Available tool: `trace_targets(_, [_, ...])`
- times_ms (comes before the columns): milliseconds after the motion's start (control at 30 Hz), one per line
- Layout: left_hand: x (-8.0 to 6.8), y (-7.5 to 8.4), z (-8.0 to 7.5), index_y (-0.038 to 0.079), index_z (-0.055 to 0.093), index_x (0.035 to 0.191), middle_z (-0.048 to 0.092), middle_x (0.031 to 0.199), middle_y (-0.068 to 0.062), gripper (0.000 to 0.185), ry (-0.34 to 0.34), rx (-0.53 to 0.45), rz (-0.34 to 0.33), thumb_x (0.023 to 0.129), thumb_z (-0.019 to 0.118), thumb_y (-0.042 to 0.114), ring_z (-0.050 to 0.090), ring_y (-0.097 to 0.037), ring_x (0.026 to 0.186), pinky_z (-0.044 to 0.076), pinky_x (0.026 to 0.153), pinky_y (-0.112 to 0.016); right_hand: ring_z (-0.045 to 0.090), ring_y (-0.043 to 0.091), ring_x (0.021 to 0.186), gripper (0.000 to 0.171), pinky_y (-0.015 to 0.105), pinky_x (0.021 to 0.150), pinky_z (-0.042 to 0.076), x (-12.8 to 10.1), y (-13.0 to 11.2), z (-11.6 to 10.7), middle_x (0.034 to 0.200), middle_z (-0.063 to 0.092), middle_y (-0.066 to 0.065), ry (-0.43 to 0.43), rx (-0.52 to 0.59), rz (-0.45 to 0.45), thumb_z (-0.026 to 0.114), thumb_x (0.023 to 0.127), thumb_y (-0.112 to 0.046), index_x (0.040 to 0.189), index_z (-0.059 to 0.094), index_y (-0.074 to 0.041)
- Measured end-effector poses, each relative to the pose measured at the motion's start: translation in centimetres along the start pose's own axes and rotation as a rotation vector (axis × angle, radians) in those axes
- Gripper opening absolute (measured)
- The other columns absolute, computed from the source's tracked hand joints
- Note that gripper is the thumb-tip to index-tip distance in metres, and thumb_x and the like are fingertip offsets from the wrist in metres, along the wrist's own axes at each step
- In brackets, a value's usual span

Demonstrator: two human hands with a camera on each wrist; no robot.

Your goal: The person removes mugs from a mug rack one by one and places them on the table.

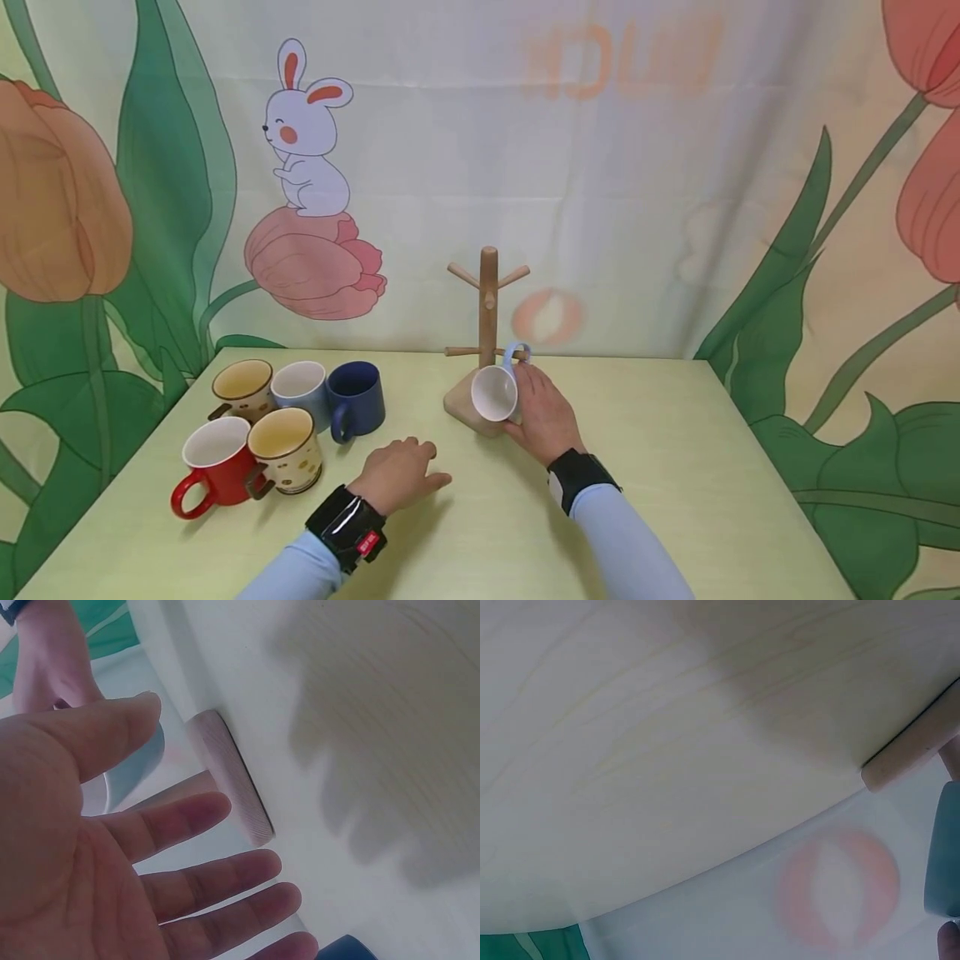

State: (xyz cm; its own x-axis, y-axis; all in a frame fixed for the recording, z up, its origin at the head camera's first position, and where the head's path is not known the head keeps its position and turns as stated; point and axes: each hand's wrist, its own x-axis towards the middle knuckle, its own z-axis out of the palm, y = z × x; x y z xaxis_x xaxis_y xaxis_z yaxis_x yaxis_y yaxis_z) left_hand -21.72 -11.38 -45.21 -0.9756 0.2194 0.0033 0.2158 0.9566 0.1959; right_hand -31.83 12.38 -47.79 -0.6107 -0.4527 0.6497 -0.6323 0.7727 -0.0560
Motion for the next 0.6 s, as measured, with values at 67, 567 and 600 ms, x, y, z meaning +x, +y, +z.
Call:
trace_targets(67, [0.0,-0.1,0.1,0.006,0.067,0.111,0.062,0.096,-0.014,0.048,0.0,-0.006,0.003,0.088,0.07,0.048,0.062,-0.035,0.089,0.05,0.071,-0.049,0.051,0.034,0.125,0.102,0.047,0.099,0.047,-0.2,-0.1,-0.3,0.135,0.052,0.02,0.009,0.005,0.015,0.096,0.061,-0.029,0.14,0.039,0.002])
trace_targets(567, [-0.4,-0.3,-0.1,0.005,0.067,0.113,0.063,0.097,-0.014,0.047,-0.017,-0.054,-0.013,0.089,0.069,0.046,0.062,-0.035,0.091,0.05,0.073,-0.049,0.056,0.035,0.118,0.089,0.053,0.093,0.047,-2.3,-4.0,-3.7,0.13,0.057,0.019,0.116,0.299,0.439,0.092,0.07,-0.031,0.14,0.045,-0.002])
trace_targets(600, [-0.4,-0.3,-0.1,0.006,0.067,0.113,0.063,0.097,-0.013,0.047,-0.019,-0.054,-0.015,0.089,0.069,0.046,0.062,-0.034,0.091,0.05,0.073,-0.049,0.056,0.035,0.118,0.089,0.053,0.093,0.047,-2.4,-4.2,-3.9,0.13,0.056,0.019,0.112,0.328,0.478,0.092,0.07,-0.031,0.14,0.045,-0.002])
